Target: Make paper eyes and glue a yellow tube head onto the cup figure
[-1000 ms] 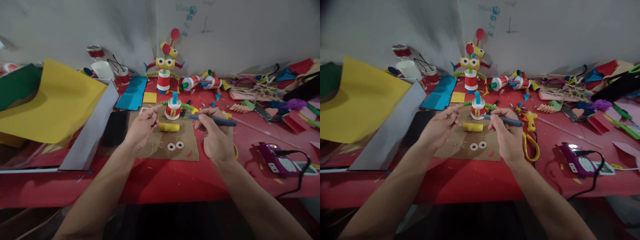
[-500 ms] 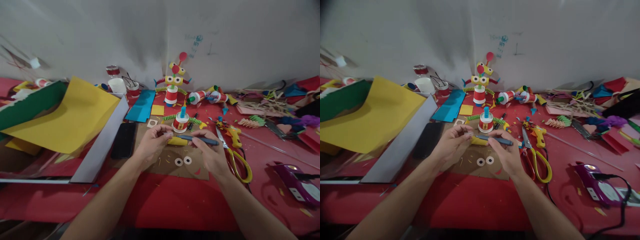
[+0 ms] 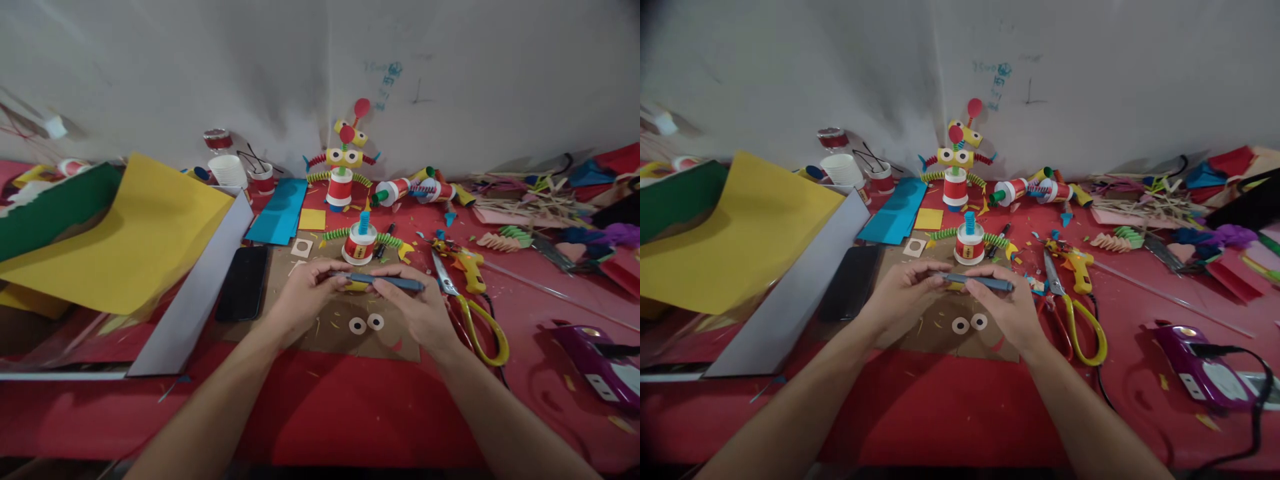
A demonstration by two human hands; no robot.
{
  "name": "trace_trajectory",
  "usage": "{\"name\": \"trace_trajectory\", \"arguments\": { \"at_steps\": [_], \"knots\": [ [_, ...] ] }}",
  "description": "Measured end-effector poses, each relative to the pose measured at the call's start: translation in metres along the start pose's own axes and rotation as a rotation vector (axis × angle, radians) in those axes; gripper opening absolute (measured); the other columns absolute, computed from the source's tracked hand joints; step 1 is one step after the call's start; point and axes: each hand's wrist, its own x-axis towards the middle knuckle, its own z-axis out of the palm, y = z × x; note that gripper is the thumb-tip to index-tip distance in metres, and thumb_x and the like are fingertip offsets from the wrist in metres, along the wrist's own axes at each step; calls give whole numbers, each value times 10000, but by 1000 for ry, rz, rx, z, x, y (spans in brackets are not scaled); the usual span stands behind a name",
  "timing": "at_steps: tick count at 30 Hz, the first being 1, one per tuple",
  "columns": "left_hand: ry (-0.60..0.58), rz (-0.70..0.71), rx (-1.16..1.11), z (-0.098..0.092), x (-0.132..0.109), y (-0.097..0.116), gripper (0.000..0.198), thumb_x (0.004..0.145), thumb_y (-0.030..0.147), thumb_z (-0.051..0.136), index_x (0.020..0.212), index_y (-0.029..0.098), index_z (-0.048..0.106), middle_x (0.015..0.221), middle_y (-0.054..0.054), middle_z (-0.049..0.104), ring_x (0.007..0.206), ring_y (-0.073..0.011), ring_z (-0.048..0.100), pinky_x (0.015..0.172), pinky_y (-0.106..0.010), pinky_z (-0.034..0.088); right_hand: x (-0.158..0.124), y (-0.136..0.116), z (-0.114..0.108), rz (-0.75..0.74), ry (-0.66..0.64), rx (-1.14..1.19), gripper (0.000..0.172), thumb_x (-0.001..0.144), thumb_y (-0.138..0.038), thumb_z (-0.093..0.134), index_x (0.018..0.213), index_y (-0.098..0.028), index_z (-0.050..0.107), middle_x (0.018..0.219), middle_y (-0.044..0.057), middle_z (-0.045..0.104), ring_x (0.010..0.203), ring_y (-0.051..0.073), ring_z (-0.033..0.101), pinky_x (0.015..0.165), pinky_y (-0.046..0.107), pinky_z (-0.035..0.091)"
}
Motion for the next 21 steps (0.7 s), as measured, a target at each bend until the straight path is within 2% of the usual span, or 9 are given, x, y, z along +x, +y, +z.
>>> {"name": "trace_trajectory", "arguments": {
  "at_steps": [4,7,10,13,18,21],
  "knots": [
    [-9,113,329,-5,0,-1,207,838,202,484,935,188,666,761,-16,652,652,-116,561,635,-255,426,7,-2,-9,81,-85,-128,205,720,-303,698,898,-203,711,804,31,720,728,172,663,640,299,524],
    [-7,147,445,-6,-1,0,199,842,187,479,918,187,663,795,-26,669,695,-132,574,647,-262,426,9,-5,-12,32,-133,-294,207,756,-285,656,937,-208,718,840,36,730,761,181,663,671,314,525],
    [20,214,486,-5,-4,2,207,837,150,482,931,189,662,893,-46,687,817,-157,604,730,-285,443,6,-6,-9,-71,-140,-443,228,803,-258,591,999,-223,701,853,34,735,765,195,671,677,334,530],
    [45,249,495,-1,-6,3,202,826,145,500,928,188,670,895,-51,695,826,-165,619,745,-294,460,3,-3,-8,-138,-124,-487,230,816,-243,565,999,-220,703,894,42,735,792,207,676,672,335,535],
    [78,241,526,6,-10,3,208,817,144,512,931,184,682,876,-49,705,779,-157,627,717,-281,471,2,0,-9,-140,-119,-499,221,819,-261,553,960,-209,715,838,36,737,724,202,671,605,313,521],
    [25,237,567,1,-9,5,224,804,131,517,927,199,690,869,-32,712,769,-146,629,705,-258,463,3,0,-7,-111,-147,-536,225,824,-276,540,952,-206,711,764,25,728,651,184,648,566,294,503]
  ]
}}
